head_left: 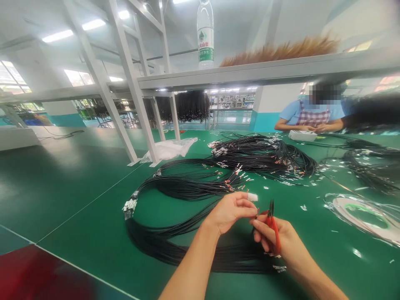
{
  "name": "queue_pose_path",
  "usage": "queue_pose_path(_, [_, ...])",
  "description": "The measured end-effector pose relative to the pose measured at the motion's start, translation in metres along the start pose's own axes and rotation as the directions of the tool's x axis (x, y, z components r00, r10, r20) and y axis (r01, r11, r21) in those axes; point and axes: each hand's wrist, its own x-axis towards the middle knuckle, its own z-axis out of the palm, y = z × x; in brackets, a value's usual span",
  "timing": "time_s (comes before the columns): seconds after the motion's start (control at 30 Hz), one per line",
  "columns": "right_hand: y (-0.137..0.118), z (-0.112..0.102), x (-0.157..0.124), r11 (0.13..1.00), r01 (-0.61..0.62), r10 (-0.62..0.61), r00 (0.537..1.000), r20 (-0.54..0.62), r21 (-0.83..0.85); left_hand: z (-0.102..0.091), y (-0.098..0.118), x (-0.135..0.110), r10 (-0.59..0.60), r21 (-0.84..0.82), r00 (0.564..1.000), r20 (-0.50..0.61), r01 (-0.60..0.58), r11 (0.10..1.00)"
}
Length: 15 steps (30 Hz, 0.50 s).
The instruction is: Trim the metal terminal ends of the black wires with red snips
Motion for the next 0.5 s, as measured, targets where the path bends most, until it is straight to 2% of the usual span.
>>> queue_pose_path(0.2, [-0.002,-0.001,0.000,1.000,-0.022,0.023,1.000,0.021,-0.018,0.000,-0.002,0.001,0.011,0.020,0.997,-0.074,-0.010,1.000])
queue_pose_path(0.33, [-0.008,-0.005,-0.001,0.992,-0.049,0.054,0.998,0.035,-0.114,0.004,0.000,-0.002,-0.020,0.035,0.995,-0.097,0.023,0.999])
queue_pose_path(0.4, [-0.013,-0.013,-0.005,0.978,-0.063,0.077,0.995,0.066,-0.201,0.011,0.001,-0.005,-0.050,0.015,0.994,-0.094,0.051,0.999])
queue_pose_path(0.5, [-0.023,-0.037,-0.017,0.924,-0.078,0.128,0.986,0.110,-0.375,0.026,0.001,-0.011,-0.082,0.009,0.996,-0.047,0.082,0.997])
